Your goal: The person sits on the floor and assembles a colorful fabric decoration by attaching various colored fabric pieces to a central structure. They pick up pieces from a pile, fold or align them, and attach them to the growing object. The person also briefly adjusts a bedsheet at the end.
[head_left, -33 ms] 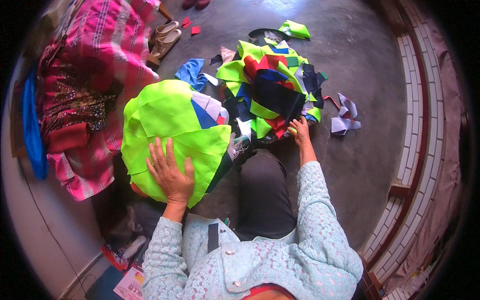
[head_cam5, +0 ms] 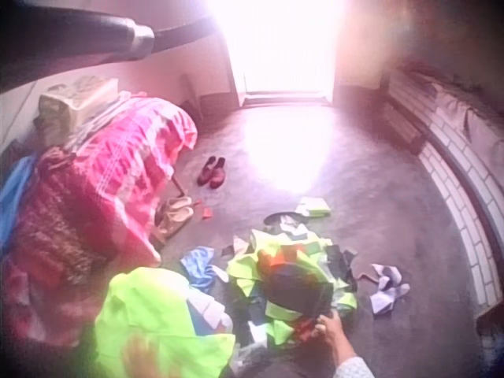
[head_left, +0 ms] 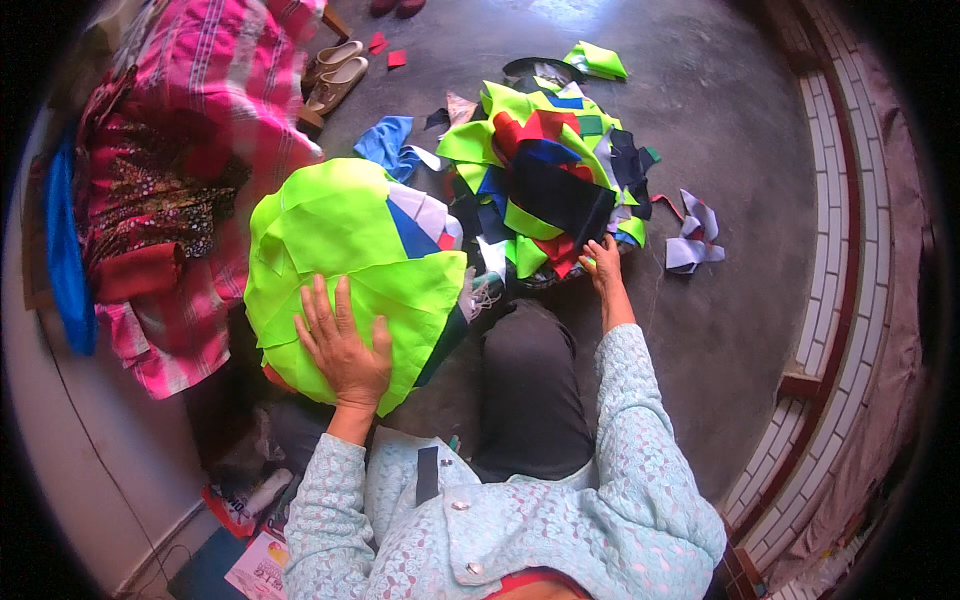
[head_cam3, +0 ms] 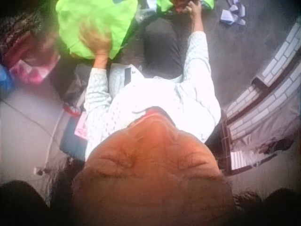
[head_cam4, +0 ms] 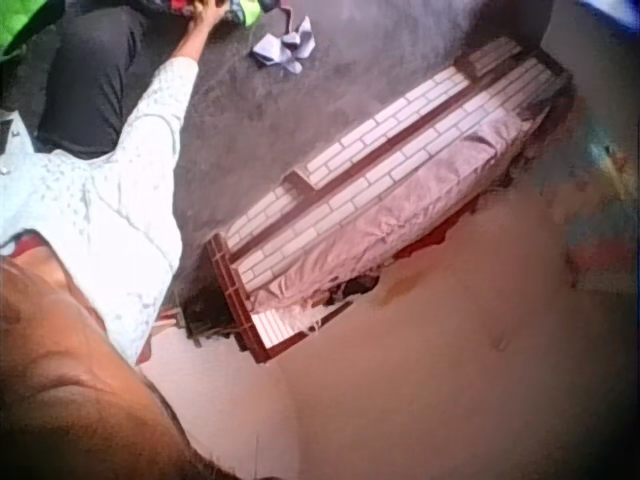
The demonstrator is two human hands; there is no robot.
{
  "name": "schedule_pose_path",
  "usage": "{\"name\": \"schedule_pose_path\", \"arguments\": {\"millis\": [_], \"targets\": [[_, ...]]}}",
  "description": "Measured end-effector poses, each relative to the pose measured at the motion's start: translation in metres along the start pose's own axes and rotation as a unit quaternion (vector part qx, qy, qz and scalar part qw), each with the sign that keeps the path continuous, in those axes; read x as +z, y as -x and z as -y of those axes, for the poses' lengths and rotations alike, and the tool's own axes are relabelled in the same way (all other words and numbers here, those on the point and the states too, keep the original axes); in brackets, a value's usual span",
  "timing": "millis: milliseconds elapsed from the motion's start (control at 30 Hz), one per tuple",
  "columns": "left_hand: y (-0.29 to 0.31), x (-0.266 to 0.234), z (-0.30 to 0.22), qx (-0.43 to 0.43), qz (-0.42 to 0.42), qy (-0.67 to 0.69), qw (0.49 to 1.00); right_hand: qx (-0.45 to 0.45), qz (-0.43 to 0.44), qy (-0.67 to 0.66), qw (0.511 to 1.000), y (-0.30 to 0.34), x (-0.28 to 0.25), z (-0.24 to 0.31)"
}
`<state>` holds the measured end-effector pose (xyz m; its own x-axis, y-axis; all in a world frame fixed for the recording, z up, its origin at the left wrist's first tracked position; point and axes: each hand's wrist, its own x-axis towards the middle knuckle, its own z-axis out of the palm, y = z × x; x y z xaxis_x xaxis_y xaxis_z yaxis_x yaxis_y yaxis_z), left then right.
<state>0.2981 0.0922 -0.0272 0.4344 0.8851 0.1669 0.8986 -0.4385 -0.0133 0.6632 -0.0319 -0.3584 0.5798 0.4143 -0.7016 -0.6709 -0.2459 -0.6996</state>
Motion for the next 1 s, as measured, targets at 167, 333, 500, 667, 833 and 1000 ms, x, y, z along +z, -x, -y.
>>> {"name": "schedule_pose_path", "arguments": {"millis": [167,333,500,667,833,1000], "targets": [[0.000,0.001,0.000,0.001,-0.002,0.013,1.000,-0.040,-0.048,0.050,0.997,-0.003,0.010,-0.007],[0.001,0.000,0.001,-0.007,0.000,0.012,1.000,-0.086,-0.058,0.051,0.993,0.011,0.017,0.009],[0.002,0.000,0.002,-0.009,-0.015,0.013,1.000,-0.179,0.012,-0.052,0.982,0.033,0.017,0.064],[0.002,0.002,0.001,-0.006,-0.037,0.027,0.999,-0.223,0.150,-0.193,0.944,0.073,0.013,0.145],[0.005,0.004,0.002,-0.019,-0.052,0.046,0.997,-0.287,0.184,-0.232,0.911,0.117,0.023,0.206],[0.007,0.005,0.005,-0.022,-0.084,0.064,0.994,-0.332,0.345,-0.247,0.843,0.177,0.035,0.247]]}}
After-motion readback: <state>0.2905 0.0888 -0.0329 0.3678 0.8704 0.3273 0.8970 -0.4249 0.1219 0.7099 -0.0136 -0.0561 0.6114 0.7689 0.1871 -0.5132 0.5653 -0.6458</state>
